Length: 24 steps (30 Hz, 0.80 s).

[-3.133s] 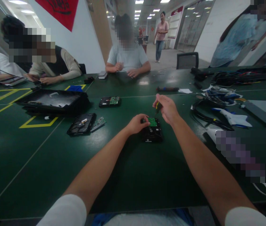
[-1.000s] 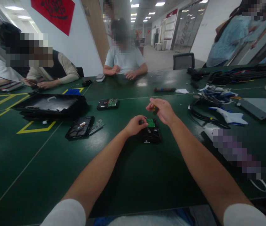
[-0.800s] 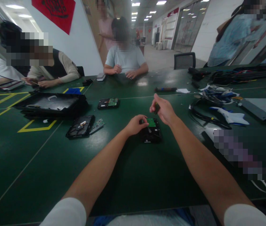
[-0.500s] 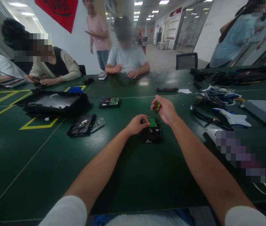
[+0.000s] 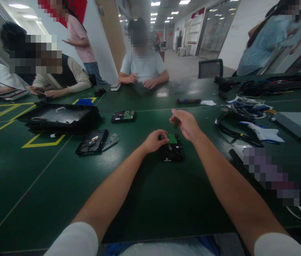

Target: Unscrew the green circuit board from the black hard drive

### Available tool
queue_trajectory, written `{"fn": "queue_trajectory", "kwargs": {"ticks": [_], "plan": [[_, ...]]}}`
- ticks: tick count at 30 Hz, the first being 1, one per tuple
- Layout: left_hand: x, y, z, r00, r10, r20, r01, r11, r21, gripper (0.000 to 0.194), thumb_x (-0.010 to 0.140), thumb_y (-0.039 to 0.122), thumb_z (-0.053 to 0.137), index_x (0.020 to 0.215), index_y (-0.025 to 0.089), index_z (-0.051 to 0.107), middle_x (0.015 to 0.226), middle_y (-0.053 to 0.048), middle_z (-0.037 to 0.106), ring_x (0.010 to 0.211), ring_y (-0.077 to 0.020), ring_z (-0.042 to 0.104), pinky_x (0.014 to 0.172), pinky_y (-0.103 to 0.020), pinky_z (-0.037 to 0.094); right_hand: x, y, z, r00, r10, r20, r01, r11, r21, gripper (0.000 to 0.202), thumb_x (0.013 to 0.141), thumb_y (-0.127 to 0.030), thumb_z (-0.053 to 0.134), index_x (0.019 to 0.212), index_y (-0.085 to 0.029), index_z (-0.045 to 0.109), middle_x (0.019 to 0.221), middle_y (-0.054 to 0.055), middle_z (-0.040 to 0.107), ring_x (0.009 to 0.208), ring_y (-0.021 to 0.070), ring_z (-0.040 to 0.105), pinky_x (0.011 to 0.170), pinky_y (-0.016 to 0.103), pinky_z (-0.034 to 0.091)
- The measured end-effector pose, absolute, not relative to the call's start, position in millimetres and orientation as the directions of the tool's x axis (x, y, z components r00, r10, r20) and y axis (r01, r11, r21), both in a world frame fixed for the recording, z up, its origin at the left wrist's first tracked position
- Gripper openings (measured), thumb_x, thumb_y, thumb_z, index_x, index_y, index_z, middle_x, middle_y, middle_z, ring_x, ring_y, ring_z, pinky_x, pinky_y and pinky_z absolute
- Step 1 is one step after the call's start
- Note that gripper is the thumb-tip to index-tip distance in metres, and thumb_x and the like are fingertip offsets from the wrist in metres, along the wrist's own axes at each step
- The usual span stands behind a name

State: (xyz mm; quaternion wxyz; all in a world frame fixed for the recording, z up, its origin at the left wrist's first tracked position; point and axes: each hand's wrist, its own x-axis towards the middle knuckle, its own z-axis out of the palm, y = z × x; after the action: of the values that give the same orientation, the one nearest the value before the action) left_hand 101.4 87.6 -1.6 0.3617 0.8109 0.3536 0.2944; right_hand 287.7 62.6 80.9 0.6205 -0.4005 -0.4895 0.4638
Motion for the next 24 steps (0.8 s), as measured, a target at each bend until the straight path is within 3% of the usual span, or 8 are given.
{"fn": "queue_trajectory", "kwargs": {"ticks": [3, 9, 11, 15, 18, 24], "plan": [[101.5, 87.6, -1.9, 0.574, 0.786, 0.229, 0.355, -0.490, 0.796, 0.012, 0.088, 0.030, 0.076, 0.090, 0.021, 0.067, 0.131, -0.009, 0.071, 0.117, -0.0257, 0.066, 0.111, -0.046, 0.047, 288.3, 62.0, 81.2, 0.106, 0.967, 0.230, -0.252, 0.250, -0.935, 0.046, 0.072, -0.063, 0.089, 0.068, -0.024, 0.066, 0.071, -0.002, 0.064, 0.072, 0.0138, 0.064, 0.076, 0.029, 0.055], [101.9, 87.7, -3.7, 0.569, 0.788, 0.233, 0.348, -0.488, 0.800, 0.012, 0.088, 0.029, 0.076, 0.090, 0.021, 0.068, 0.131, -0.009, 0.071, 0.120, -0.0258, 0.066, 0.114, -0.046, 0.045, 285.4, 59.5, 82.6, 0.010, 0.973, 0.232, -0.259, 0.227, -0.939, 0.063, 0.079, -0.086, 0.067, 0.064, -0.025, 0.060, 0.054, -0.005, 0.047, 0.057, 0.0135, 0.056, 0.077, 0.034, 0.056], [101.9, 87.9, -4.2, 0.567, 0.788, 0.240, 0.345, -0.492, 0.799, 0.012, 0.089, 0.030, 0.076, 0.090, 0.021, 0.068, 0.131, -0.009, 0.071, 0.120, -0.0258, 0.066, 0.114, -0.046, 0.046, 284.8, 60.8, 81.7, 0.007, 0.975, 0.221, -0.279, 0.214, -0.936, 0.065, 0.080, -0.088, 0.063, 0.064, -0.025, 0.061, 0.055, -0.005, 0.047, 0.056, 0.0134, 0.055, 0.077, 0.035, 0.057], [101.8, 87.7, -2.8, 0.574, 0.783, 0.239, 0.349, -0.498, 0.794, 0.012, 0.089, 0.030, 0.076, 0.091, 0.021, 0.068, 0.131, -0.010, 0.071, 0.120, -0.0267, 0.066, 0.112, -0.046, 0.046, 286.5, 65.4, 78.6, 0.059, 0.973, 0.225, -0.285, 0.232, -0.930, 0.053, 0.076, -0.076, 0.079, 0.071, -0.024, 0.068, 0.068, -0.002, 0.061, 0.065, 0.0133, 0.061, 0.073, 0.030, 0.055], [101.8, 87.5, -1.0, 0.575, 0.787, 0.223, 0.367, -0.492, 0.789, 0.011, 0.089, 0.029, 0.076, 0.091, 0.021, 0.069, 0.132, -0.010, 0.071, 0.120, -0.0268, 0.066, 0.112, -0.046, 0.047, 288.4, 66.4, 77.1, 0.099, 0.965, 0.245, -0.241, 0.262, -0.935, 0.047, 0.074, -0.066, 0.087, 0.073, -0.025, 0.066, 0.069, -0.003, 0.062, 0.065, 0.0119, 0.060, 0.070, 0.027, 0.053], [101.4, 88.4, -2.2, 0.572, 0.791, 0.219, 0.364, -0.484, 0.796, 0.012, 0.088, 0.031, 0.076, 0.090, 0.021, 0.069, 0.132, -0.009, 0.071, 0.118, -0.0264, 0.067, 0.112, -0.047, 0.047, 287.2, 63.9, 79.0, 0.049, 0.972, 0.228, -0.271, 0.233, -0.934, 0.049, 0.074, -0.069, 0.085, 0.072, -0.024, 0.066, 0.072, -0.002, 0.063, 0.069, 0.0137, 0.064, 0.073, 0.030, 0.056]]}}
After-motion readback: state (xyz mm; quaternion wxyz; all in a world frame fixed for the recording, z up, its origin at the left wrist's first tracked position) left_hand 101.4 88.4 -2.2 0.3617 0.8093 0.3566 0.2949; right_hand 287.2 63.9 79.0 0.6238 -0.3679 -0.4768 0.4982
